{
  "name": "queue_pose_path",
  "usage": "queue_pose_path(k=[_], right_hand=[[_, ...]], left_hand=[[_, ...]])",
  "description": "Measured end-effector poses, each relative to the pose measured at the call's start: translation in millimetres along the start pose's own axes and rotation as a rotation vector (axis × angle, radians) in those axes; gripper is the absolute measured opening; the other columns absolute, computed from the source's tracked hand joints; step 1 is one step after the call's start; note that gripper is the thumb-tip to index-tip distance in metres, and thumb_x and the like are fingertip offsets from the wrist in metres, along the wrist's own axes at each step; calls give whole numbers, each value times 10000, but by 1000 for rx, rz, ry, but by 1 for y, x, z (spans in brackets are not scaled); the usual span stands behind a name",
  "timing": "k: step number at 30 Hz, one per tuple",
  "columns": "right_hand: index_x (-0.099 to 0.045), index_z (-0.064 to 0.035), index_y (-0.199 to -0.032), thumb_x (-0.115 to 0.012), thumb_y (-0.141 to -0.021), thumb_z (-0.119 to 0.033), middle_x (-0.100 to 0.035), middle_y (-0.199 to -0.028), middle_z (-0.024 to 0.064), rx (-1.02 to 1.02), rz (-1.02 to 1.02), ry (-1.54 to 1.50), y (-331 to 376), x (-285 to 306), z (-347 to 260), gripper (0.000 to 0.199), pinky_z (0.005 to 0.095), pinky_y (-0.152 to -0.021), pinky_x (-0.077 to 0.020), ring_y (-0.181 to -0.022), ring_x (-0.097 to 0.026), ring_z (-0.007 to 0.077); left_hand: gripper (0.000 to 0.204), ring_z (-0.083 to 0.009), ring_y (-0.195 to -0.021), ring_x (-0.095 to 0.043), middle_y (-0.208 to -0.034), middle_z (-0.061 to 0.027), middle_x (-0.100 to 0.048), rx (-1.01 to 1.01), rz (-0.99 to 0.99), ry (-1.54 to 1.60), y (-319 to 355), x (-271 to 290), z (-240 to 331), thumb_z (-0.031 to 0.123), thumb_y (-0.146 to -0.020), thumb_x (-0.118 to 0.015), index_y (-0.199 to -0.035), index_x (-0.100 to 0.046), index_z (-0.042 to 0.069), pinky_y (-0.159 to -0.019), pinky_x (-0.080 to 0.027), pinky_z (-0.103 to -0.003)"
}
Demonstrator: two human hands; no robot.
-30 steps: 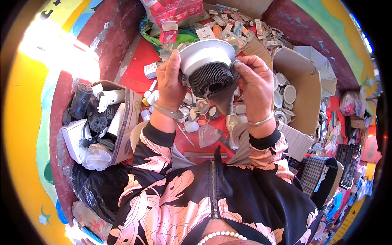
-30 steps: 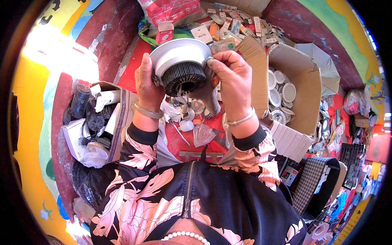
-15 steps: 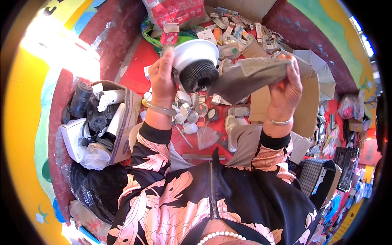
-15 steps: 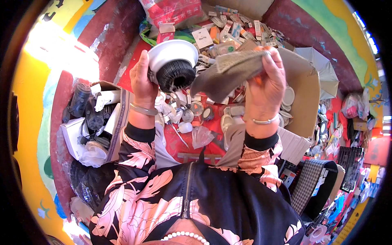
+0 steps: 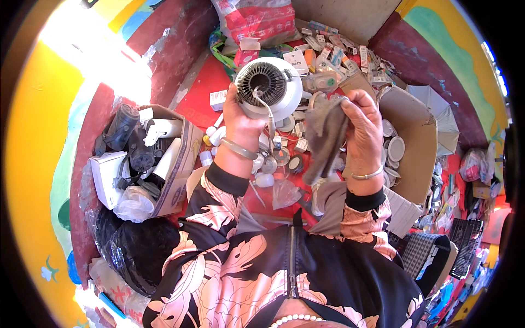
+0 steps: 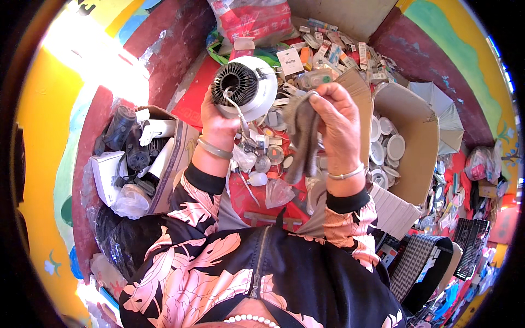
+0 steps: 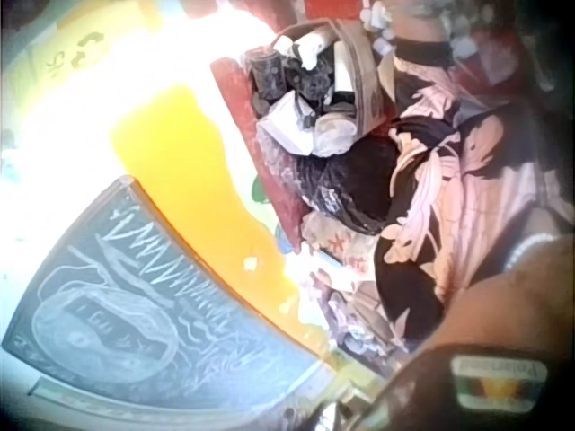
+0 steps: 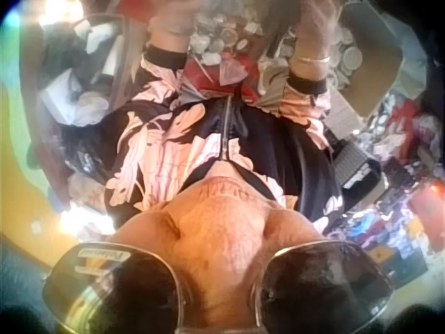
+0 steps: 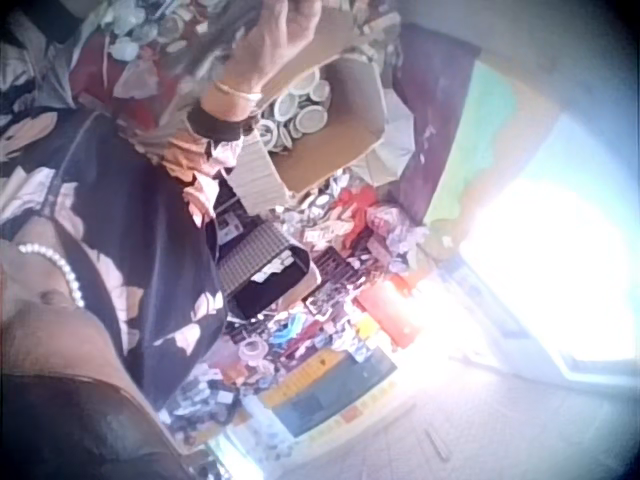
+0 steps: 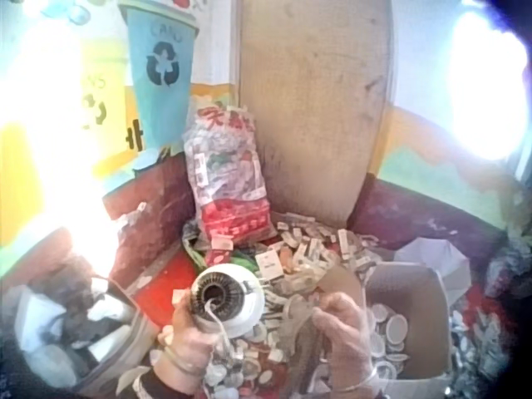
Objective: The person wipes a white circular light fixture with a cloth while holding it. They then put the fixture aside and pick up a glass bowl with a floral pattern from a pile of boxes and discarded items.
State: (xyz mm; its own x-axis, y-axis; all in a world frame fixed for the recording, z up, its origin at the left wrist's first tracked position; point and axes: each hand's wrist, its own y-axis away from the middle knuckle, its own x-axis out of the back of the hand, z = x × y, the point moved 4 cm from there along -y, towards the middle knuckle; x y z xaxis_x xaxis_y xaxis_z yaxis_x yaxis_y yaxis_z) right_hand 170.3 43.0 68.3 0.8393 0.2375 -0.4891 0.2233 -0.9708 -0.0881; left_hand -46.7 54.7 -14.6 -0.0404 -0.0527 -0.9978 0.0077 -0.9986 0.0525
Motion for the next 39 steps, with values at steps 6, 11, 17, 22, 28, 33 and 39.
queue_pose_path(k=[6, 11, 17, 22, 28, 33, 39], right_hand=[[-560, -65, -994, -591, -870, -40, -594, -861, -26, 77, 39, -71, -7, -13, 34, 131, 177, -614, -420, -714, -537, 38], [-499, 12, -1170, -527, -906, -14, -575, -1076, 46, 285, -17, 483, -5, -27, 48, 267, 260, -891, -424, -997, -536, 114], [-486, 1, -1220, -541, -772, 70, -600, -995, 165, 844, -112, 1216, 12, -53, 56, 456, 376, -855, -437, -963, -560, 342], [-470, -6, -1236, -531, -726, 78, -629, -945, 134, 822, -157, 1318, 20, -59, 72, 521, 390, -856, -422, -969, -550, 343], [-476, -36, -1243, -538, -700, 70, -630, -984, 126, 830, -284, 1393, 27, -69, 80, 557, 403, -858, -416, -1011, -542, 306], [-520, -27, -1187, -562, -719, 21, -619, -1073, 104, 979, -237, 1386, 26, -62, 67, 473, 372, -862, -432, -1025, -553, 277], [-532, 23, -1177, -535, -760, 83, -624, -1009, 161, 817, 115, 1205, 2, -38, 46, 422, 365, -835, -480, -898, -594, 332]], left_hand=[[381, -333, -1076, -543, -1151, -161, -587, -139, 273, -120, 7, -4, -9, 294, -932, -374, -1136, -562, 32, -972, -408, -488], [400, -324, -1070, -547, -1150, -165, -583, -136, 202, -174, 11, -11, -15, 303, -944, -352, -1150, -547, 21, -963, -417, -475], [437, -316, -1063, -552, -1145, -172, -583, -195, 64, -172, 7, -4, -8, 334, -941, -349, -1156, -537, 4, -955, -424, -457], [388, -311, -1006, -583, -1108, -165, -599, -191, 196, -80, 4, 5, -10, 262, -930, -322, -1116, -556, 15, -905, -464, -445], [391, -303, -982, -591, -1099, -167, -599, -220, 203, -209, 5, 6, -5, 250, -936, -300, -1109, -552, 6, -881, -482, -427], [437, -299, -1015, -576, -1124, -139, -594, -207, 112, -149, 0, 3, -3, 341, -952, -307, -1142, -540, 24, -913, -452, -431], [436, -316, -1023, -569, -1124, -152, -593, -184, 170, -194, -1, 10, -10, 346, -948, -320, -1139, -544, 24, -914, -449, -457]])
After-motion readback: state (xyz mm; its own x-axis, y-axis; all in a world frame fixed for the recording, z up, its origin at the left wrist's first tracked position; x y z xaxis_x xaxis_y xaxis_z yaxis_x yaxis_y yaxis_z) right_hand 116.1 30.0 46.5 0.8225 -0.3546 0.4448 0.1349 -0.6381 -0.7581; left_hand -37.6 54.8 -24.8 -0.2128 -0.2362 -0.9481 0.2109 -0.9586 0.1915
